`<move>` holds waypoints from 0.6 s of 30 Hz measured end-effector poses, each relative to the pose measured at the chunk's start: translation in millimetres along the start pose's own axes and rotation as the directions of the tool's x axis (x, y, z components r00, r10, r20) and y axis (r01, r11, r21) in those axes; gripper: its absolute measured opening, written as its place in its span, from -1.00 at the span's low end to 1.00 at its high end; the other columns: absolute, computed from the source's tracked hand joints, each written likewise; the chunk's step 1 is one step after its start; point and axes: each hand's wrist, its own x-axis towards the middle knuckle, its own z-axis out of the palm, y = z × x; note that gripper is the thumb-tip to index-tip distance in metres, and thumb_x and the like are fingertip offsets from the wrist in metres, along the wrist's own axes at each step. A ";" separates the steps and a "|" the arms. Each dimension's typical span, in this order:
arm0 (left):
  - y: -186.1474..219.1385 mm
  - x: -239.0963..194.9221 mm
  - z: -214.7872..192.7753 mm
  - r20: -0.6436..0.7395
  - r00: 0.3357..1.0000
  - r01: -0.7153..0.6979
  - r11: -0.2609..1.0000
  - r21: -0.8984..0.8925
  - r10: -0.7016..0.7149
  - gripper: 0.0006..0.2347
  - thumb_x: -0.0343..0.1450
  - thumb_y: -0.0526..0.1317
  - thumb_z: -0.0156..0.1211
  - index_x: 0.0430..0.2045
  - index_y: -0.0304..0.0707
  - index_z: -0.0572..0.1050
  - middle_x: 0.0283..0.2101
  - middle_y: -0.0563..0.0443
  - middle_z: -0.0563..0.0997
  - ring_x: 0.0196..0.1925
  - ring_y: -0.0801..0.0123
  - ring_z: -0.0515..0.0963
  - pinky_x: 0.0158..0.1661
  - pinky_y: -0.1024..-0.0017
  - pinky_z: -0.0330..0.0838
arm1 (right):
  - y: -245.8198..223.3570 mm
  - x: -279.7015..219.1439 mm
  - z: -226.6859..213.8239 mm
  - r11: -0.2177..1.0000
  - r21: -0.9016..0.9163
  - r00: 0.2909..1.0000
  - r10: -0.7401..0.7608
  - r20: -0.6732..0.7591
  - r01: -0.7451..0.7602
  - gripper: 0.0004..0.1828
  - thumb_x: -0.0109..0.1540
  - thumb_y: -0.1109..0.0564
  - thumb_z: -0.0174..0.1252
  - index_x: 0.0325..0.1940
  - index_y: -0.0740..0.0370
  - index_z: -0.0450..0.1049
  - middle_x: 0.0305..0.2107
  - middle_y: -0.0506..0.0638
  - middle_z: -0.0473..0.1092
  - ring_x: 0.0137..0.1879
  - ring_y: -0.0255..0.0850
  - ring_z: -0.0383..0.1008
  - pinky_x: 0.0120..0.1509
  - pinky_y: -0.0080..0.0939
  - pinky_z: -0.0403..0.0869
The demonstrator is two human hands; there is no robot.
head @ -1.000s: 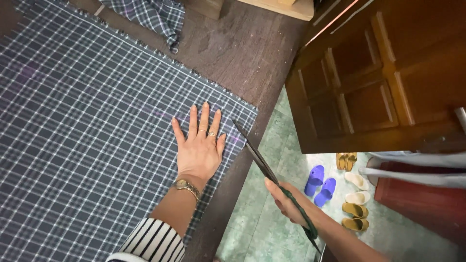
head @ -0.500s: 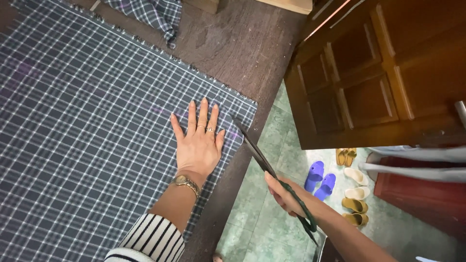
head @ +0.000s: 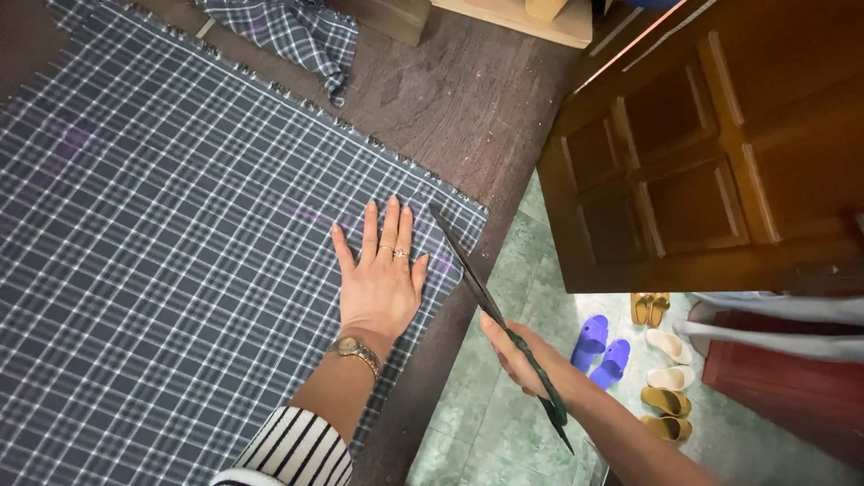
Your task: Cutting a checkered fabric along a marked chalk line using tailor scissors on a workbench.
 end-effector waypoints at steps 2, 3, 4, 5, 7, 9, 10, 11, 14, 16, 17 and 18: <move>-0.1 0.4 0.6 0.003 1.000 0.002 1.000 -0.001 -0.002 -0.47 0.49 0.09 -0.54 0.36 -0.11 -0.09 0.46 0.08 -0.13 0.49 0.13 -0.23 0.32 -0.22 -0.38 | 1.5 0.7 0.1 1.000 0.011 1.000 -0.021 0.001 0.021 -0.39 0.23 -0.47 -0.21 -0.51 0.04 -0.07 -0.67 -0.14 -0.13 -0.55 -0.32 -0.23 -0.44 -0.26 -0.10; -0.3 0.4 1.1 0.000 1.000 0.000 1.000 -0.005 0.000 -0.47 0.50 0.09 -0.55 0.36 -0.11 -0.09 0.46 0.08 -0.14 0.49 0.13 -0.24 0.32 -0.22 -0.39 | 2.3 1.3 0.2 0.999 0.011 0.999 -0.051 -0.016 0.051 -0.40 0.23 -0.46 -0.19 -0.52 0.05 -0.05 -0.69 -0.15 -0.12 -0.57 -0.33 -0.21 -0.46 -0.28 -0.08; -0.4 0.3 1.8 -0.003 1.000 -0.002 1.000 -0.009 0.002 -0.47 0.50 0.09 -0.56 0.36 -0.12 -0.10 0.46 0.07 -0.15 0.49 0.13 -0.25 0.32 -0.22 -0.39 | 3.3 2.1 0.3 0.997 0.010 0.996 -0.081 -0.033 0.082 -0.41 0.22 -0.45 -0.16 -0.52 0.05 -0.02 -0.70 -0.15 -0.11 -0.59 -0.34 -0.19 -0.48 -0.29 -0.06; -0.3 0.1 3.8 -0.002 1.000 -0.001 1.000 -0.009 0.001 -0.47 0.50 0.09 -0.56 0.36 -0.12 -0.10 0.46 0.07 -0.15 0.49 0.13 -0.25 0.32 -0.22 -0.39 | 2.0 1.1 0.3 0.997 0.010 0.996 -0.080 -0.032 0.081 -0.41 0.22 -0.45 -0.16 -0.52 0.05 -0.02 -0.70 -0.15 -0.11 -0.59 -0.34 -0.19 -0.48 -0.29 -0.06; 0.0 0.2 7.0 -0.008 1.000 0.001 1.000 0.013 -0.001 -0.47 0.50 0.09 -0.58 0.36 -0.11 -0.14 0.46 0.08 -0.19 0.49 0.13 -0.28 0.31 -0.23 -0.42 | -1.1 -1.3 0.0 1.000 0.014 0.999 -0.022 -0.042 0.022 -0.41 0.23 -0.45 -0.15 -0.47 0.05 -0.07 -0.68 -0.16 -0.16 -0.58 -0.36 -0.26 -0.52 -0.29 -0.15; 0.2 0.3 3.4 -0.003 1.000 0.004 1.000 0.009 -0.004 -0.47 0.49 0.09 -0.57 0.36 -0.11 -0.13 0.46 0.08 -0.17 0.49 0.13 -0.27 0.32 -0.23 -0.41 | 2.2 3.5 -4.2 1.000 0.004 1.000 -0.012 -0.026 0.012 -0.40 0.22 -0.46 -0.15 -0.49 0.04 -0.08 -0.70 -0.16 -0.15 -0.61 -0.37 -0.28 -0.54 -0.29 -0.17; 0.7 0.8 1.7 0.002 1.000 0.006 1.000 0.004 -0.006 -0.47 0.49 0.09 -0.56 0.36 -0.11 -0.11 0.45 0.09 -0.16 0.49 0.14 -0.25 0.32 -0.22 -0.41 | 3.8 5.8 -6.8 1.000 -0.004 1.000 0.000 -0.010 0.000 -0.38 0.22 -0.47 -0.16 -0.50 0.03 -0.09 -0.73 -0.16 -0.14 -0.64 -0.37 -0.30 -0.57 -0.29 -0.19; 1.5 -0.1 1.1 0.001 1.000 0.006 1.000 0.002 -0.006 -0.47 0.49 0.09 -0.56 0.36 -0.11 -0.11 0.45 0.09 -0.16 0.49 0.14 -0.25 0.32 -0.22 -0.41 | 3.7 1.7 -8.0 1.000 -0.005 1.000 0.000 -0.012 0.000 -0.38 0.22 -0.47 -0.16 -0.50 0.03 -0.09 -0.73 -0.16 -0.14 -0.64 -0.37 -0.30 -0.57 -0.29 -0.19; -0.1 0.0 -0.1 -0.024 1.000 0.007 1.000 -0.002 -0.007 -0.47 0.49 0.09 -0.54 0.36 -0.12 -0.11 0.46 0.07 -0.15 0.49 0.13 -0.24 0.32 -0.22 -0.39 | 1.4 1.3 -11.2 0.999 0.019 0.998 0.046 0.048 -0.047 -0.38 0.24 -0.47 -0.19 -0.50 0.08 -0.03 -0.67 -0.12 -0.13 -0.60 -0.33 -0.27 -0.53 -0.30 -0.10; 0.3 1.0 -0.6 -0.025 1.000 0.002 1.000 0.006 -0.002 -0.47 0.49 0.09 -0.54 0.35 -0.12 -0.11 0.46 0.08 -0.16 0.49 0.14 -0.24 0.33 -0.21 -0.37 | 3.4 11.6 -13.5 1.000 -0.002 0.998 0.016 0.058 -0.016 -0.36 0.23 -0.50 -0.23 -0.53 0.06 -0.07 -0.67 -0.14 -0.17 -0.57 -0.33 -0.31 -0.52 -0.28 -0.16; 0.7 0.2 -1.9 -0.029 1.000 0.006 1.000 0.006 -0.006 -0.47 0.49 0.09 -0.54 0.35 -0.12 -0.11 0.46 0.08 -0.16 0.49 0.14 -0.24 0.33 -0.21 -0.37 | -1.5 12.7 -12.2 1.000 -0.006 0.998 0.013 0.056 -0.013 -0.36 0.23 -0.50 -0.23 -0.53 0.06 -0.07 -0.67 -0.14 -0.17 -0.57 -0.33 -0.31 -0.52 -0.28 -0.16; 0.4 0.0 -3.4 -0.036 0.999 0.003 1.000 -0.004 -0.003 -0.47 0.49 0.09 -0.52 0.35 -0.13 -0.09 0.46 0.07 -0.14 0.49 0.14 -0.22 0.33 -0.21 -0.36 | -6.9 14.2 -10.8 1.000 -0.001 0.999 0.013 0.047 -0.013 -0.36 0.22 -0.50 -0.22 -0.53 0.05 -0.07 -0.67 -0.14 -0.17 -0.58 -0.33 -0.30 -0.52 -0.28 -0.14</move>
